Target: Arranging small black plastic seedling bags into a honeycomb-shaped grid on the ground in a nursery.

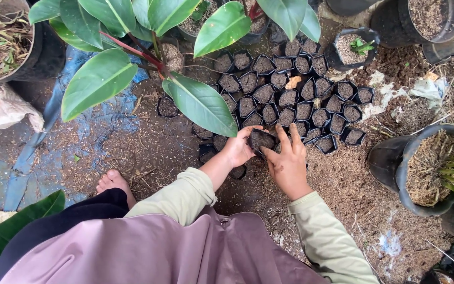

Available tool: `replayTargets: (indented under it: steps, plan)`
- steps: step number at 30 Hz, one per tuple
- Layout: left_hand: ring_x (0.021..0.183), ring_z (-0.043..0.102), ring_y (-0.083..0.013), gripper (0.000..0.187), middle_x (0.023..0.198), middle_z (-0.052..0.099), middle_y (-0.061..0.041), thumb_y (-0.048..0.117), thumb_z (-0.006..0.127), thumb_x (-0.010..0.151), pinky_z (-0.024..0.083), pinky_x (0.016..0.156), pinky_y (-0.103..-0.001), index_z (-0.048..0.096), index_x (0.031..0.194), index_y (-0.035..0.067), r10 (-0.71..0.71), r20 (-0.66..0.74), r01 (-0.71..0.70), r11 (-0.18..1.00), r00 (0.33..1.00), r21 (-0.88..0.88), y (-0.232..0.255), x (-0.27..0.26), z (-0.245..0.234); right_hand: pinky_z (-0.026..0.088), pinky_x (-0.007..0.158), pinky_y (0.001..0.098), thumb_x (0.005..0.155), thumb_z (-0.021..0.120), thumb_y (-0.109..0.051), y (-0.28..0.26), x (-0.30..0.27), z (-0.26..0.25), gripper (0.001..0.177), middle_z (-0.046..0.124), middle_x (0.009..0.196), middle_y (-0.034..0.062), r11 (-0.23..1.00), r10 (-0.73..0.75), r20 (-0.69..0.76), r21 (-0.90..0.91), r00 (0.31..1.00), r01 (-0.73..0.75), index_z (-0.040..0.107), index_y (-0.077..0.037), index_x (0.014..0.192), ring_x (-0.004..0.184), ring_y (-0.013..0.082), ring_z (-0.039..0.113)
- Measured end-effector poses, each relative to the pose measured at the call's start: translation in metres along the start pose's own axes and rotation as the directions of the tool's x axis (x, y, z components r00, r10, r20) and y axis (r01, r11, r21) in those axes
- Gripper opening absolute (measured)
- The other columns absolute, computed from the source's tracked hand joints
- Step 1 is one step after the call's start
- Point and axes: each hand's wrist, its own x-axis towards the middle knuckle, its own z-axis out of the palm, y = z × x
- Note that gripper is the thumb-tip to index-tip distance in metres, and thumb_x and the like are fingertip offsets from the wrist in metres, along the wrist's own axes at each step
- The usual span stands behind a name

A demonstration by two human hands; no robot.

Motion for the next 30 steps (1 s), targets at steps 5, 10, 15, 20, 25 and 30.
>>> replayTargets:
  steps: [5, 10, 15, 20, 25, 30]
  plan:
    - [0.090, 0.074, -0.0359, 0.044, 0.109, 0.075, -0.019, 0.045, 0.059, 0.092, 0.063, 0.080, -0.057, 0.071, 0.118, 0.012, -0.103, 0.057, 0.101, 0.994, 0.993, 0.044, 0.009, -0.013, 0.008, 0.045, 0.101, 0.0567, 0.084, 0.068, -0.020, 0.007, -0.001, -0.001, 0.027, 0.046, 0.155, 0.0169, 0.995, -0.094, -0.025, -0.046, 0.995, 0.093, 0.079, -0.033, 0.105, 0.151, 0.0516, 0.026]
    - [0.096, 0.074, -0.0340, 0.060, 0.110, 0.074, -0.017, 0.061, 0.053, 0.097, 0.059, 0.088, -0.061, 0.068, 0.125, 0.010, -0.187, -0.002, 0.181, 0.950, 0.982, 0.253, 0.008, -0.011, 0.008, 0.045, 0.101, 0.0558, 0.082, 0.069, -0.022, 0.000, 0.000, -0.001, 0.029, 0.044, 0.159, 0.0172, 0.991, -0.121, 0.018, -0.053, 0.993, 0.122, 0.079, -0.030, 0.108, 0.152, 0.0514, 0.025]
    - [0.089, 0.076, -0.0323, 0.047, 0.103, 0.076, -0.016, 0.058, 0.059, 0.097, 0.062, 0.083, -0.060, 0.073, 0.116, 0.017, -0.099, -0.096, 0.121, 0.958, 0.990, 0.260, 0.002, 0.010, -0.005, 0.043, 0.102, 0.0552, 0.077, 0.069, -0.022, -0.011, 0.005, -0.012, 0.039, 0.043, 0.156, 0.0193, 0.996, -0.088, 0.093, 0.042, 0.992, 0.084, 0.077, -0.025, 0.115, 0.151, 0.0519, 0.025]
    - [0.081, 0.077, -0.0308, 0.045, 0.095, 0.077, -0.019, 0.055, 0.055, 0.099, 0.064, 0.079, -0.056, 0.071, 0.117, 0.017, -0.085, -0.101, 0.112, 0.945, 0.991, 0.307, 0.000, 0.015, -0.008, 0.041, 0.107, 0.0575, 0.078, 0.075, -0.030, -0.013, 0.002, -0.007, 0.047, 0.033, 0.162, 0.0219, 0.993, -0.040, 0.146, 0.117, 0.989, 0.023, 0.073, -0.024, 0.125, 0.151, 0.0539, 0.020]
    - [0.076, 0.078, -0.0271, 0.044, 0.089, 0.078, -0.019, 0.056, 0.054, 0.100, 0.065, 0.076, -0.052, 0.071, 0.116, 0.018, -0.062, -0.091, 0.090, 0.935, 0.994, 0.342, -0.007, 0.019, -0.013, 0.040, 0.108, 0.0582, 0.080, 0.078, -0.048, -0.020, 0.004, -0.012, 0.054, 0.028, 0.163, 0.0242, 0.997, -0.042, 0.171, 0.066, 0.984, 0.031, 0.070, -0.025, 0.129, 0.151, 0.0563, 0.017]
    - [0.075, 0.078, -0.0250, 0.041, 0.094, 0.078, -0.018, 0.051, 0.056, 0.101, 0.065, 0.075, -0.048, 0.072, 0.113, 0.015, -0.039, -0.138, 0.082, 0.944, 0.990, 0.321, -0.003, -0.010, 0.013, 0.039, 0.110, 0.0583, 0.078, 0.078, -0.061, -0.023, 0.005, -0.016, 0.057, 0.025, 0.165, 0.0220, 0.998, -0.039, 0.151, 0.050, 0.988, 0.031, 0.073, -0.028, 0.125, 0.152, 0.0550, 0.014]
